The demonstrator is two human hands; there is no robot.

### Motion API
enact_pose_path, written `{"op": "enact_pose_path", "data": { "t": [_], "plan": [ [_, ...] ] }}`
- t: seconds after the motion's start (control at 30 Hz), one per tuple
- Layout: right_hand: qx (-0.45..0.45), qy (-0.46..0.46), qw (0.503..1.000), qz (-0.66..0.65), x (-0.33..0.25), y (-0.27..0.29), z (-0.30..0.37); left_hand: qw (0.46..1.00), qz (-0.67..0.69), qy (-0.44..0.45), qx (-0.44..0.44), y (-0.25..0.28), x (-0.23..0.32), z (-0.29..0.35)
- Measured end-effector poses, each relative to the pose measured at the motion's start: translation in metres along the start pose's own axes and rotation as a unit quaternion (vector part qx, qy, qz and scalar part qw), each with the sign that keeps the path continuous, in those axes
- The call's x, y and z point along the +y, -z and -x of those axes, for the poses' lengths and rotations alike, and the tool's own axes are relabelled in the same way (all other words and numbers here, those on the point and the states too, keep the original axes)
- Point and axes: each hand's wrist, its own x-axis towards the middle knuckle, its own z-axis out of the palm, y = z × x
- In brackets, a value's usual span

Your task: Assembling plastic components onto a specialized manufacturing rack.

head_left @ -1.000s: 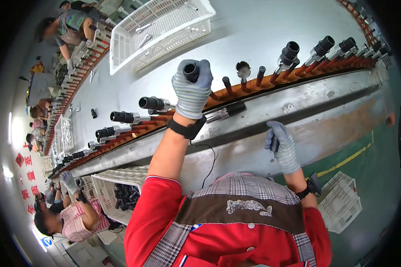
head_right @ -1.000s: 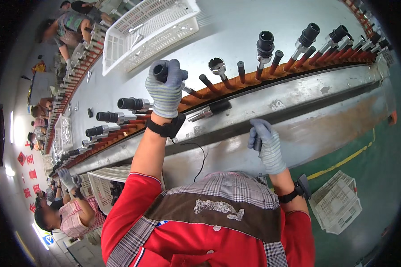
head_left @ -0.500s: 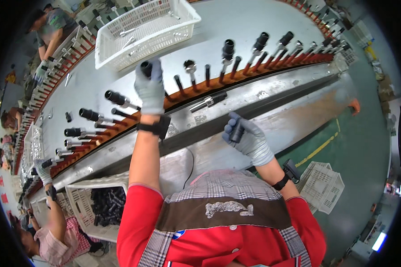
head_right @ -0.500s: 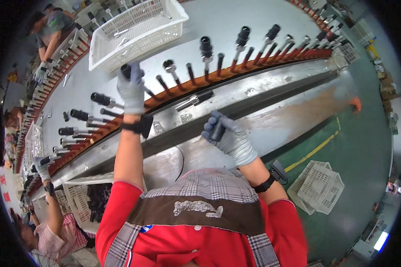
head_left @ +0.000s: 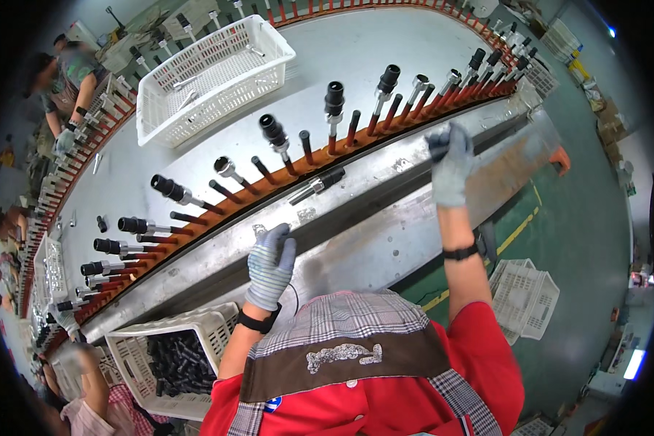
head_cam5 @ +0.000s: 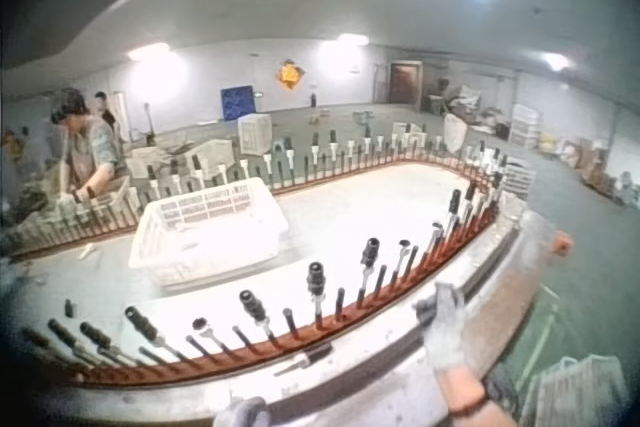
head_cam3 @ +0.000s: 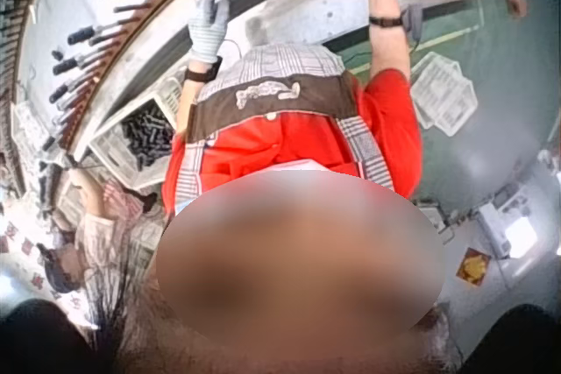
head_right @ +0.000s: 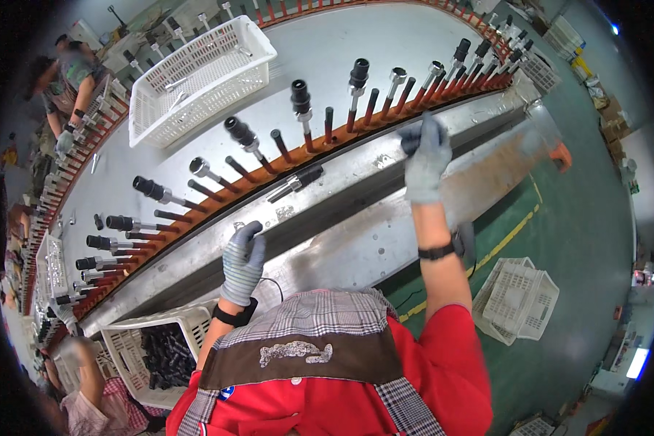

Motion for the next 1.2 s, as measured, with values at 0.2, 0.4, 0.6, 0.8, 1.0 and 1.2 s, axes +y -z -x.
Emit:
{"op": "enact_pose_path", "data": {
  "t": [0.2, 0.4, 0.6, 0.8, 1.0, 1.2],
  "plan": [
    [-0.09, 0.058, 0.994, 0.008, 0.01, -0.074, -0.113, 0.994, -0.036, -0.092, -0.056, -0.034, 0.043, -0.04],
    [-0.164, -0.006, 0.986, 0.039, 0.061, -0.073, -0.137, 0.99, -0.04, -0.133, -0.031, -0.107, 0.041, -0.076],
    [-0.222, 0.023, 0.958, 0.178, 0.053, -0.07, -0.127, 0.953, -0.014, -0.297, 0.064, -0.154, 0.147, -0.212],
    [-0.409, -0.088, 0.903, 0.097, 0.061, -0.06, -0.135, 0.967, -0.12, -0.209, 0.085, -0.22, 0.176, -0.301],
    [-0.515, -0.183, 0.835, 0.069, 0.076, -0.026, -0.218, 0.961, -0.059, -0.156, 0.222, -0.238, 0.188, -0.309],
    [-0.567, -0.166, 0.802, 0.089, 0.111, -0.021, -0.3, 0.907, -0.01, -0.166, 0.387, -0.224, 0.202, -0.296]
  ]
}}
